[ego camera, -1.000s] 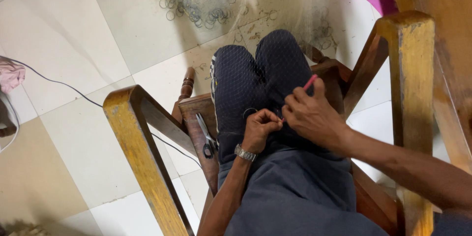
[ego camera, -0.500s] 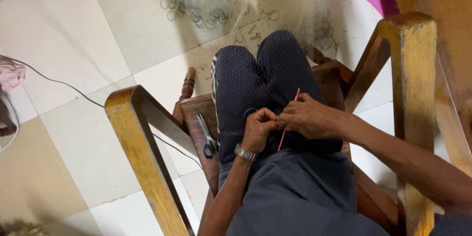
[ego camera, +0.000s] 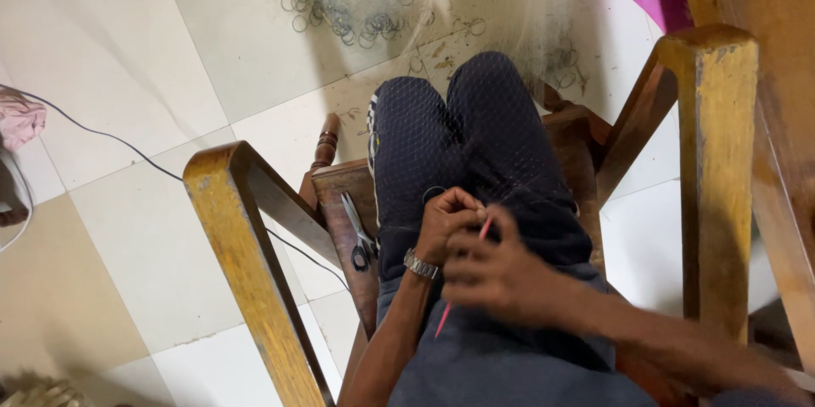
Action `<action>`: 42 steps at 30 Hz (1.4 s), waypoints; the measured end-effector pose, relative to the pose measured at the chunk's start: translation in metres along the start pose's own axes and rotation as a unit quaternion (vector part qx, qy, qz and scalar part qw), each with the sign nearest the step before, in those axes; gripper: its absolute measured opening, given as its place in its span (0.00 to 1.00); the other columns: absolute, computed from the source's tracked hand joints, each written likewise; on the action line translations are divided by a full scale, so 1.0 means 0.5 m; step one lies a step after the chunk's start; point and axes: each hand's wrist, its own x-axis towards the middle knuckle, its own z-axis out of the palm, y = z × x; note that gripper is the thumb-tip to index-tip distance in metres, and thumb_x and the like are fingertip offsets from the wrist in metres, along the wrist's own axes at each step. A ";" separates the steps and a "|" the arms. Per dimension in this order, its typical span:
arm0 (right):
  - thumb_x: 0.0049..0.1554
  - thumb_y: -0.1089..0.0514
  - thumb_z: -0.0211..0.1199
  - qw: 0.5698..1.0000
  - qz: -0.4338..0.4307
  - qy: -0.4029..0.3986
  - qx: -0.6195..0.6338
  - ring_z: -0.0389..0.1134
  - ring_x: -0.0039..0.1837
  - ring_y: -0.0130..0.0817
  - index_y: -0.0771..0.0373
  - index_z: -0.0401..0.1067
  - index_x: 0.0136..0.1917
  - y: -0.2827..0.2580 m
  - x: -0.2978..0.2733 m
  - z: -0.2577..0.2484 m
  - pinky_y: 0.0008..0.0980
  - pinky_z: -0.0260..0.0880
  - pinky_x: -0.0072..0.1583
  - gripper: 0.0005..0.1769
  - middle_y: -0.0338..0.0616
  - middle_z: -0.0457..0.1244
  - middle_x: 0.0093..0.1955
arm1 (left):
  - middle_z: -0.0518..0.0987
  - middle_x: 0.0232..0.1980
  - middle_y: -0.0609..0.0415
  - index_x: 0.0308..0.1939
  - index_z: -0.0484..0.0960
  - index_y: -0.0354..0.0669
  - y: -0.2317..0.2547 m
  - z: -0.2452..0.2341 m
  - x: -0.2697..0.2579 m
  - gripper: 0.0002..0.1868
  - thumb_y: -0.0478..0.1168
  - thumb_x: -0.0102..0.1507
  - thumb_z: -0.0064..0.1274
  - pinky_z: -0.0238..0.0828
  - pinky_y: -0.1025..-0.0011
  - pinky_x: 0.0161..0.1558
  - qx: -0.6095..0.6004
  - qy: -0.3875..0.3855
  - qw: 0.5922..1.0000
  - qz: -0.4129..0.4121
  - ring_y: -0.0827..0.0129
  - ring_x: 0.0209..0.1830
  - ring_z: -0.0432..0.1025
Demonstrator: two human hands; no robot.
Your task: Repairing a fishing net using a netting needle and scissors
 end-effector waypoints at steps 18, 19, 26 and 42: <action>0.64 0.56 0.36 0.879 -0.102 0.048 0.464 0.66 0.44 0.49 0.72 0.65 0.52 -0.158 0.171 0.023 0.38 0.65 0.44 0.20 0.55 0.61 0.44 | 0.74 0.25 0.49 0.22 0.70 0.41 0.015 0.009 -0.020 0.11 0.22 0.46 0.51 0.65 0.76 0.31 -0.104 -0.018 0.994 0.008 0.71 0.24 0.67; 0.64 0.56 0.36 0.879 -0.101 0.048 0.464 0.66 0.44 0.49 0.72 0.65 0.52 -0.159 0.166 0.032 0.38 0.65 0.44 0.20 0.55 0.61 0.44 | 0.74 0.25 0.49 0.22 0.70 0.41 0.015 0.008 -0.022 0.11 0.22 0.46 0.51 0.65 0.76 0.31 -0.104 -0.019 0.994 0.007 0.71 0.24 0.67; 0.63 0.60 0.49 0.860 -0.055 0.050 0.504 0.68 0.45 0.47 0.65 0.64 0.57 -0.169 0.163 0.046 0.37 0.67 0.45 0.10 0.54 0.62 0.45 | 0.74 0.25 0.51 0.23 0.71 0.42 0.014 0.004 -0.028 0.11 0.22 0.47 0.51 0.66 0.74 0.32 -0.121 -0.023 0.992 0.027 0.70 0.24 0.68; 0.64 0.61 0.43 0.825 -0.075 0.019 0.560 0.67 0.49 0.51 0.68 0.62 0.57 -0.157 0.152 0.049 0.40 0.68 0.50 0.12 0.58 0.61 0.48 | 0.75 0.26 0.51 0.22 0.72 0.43 0.011 0.003 -0.030 0.12 0.22 0.46 0.54 0.68 0.76 0.32 -0.095 -0.036 0.995 0.019 0.72 0.26 0.69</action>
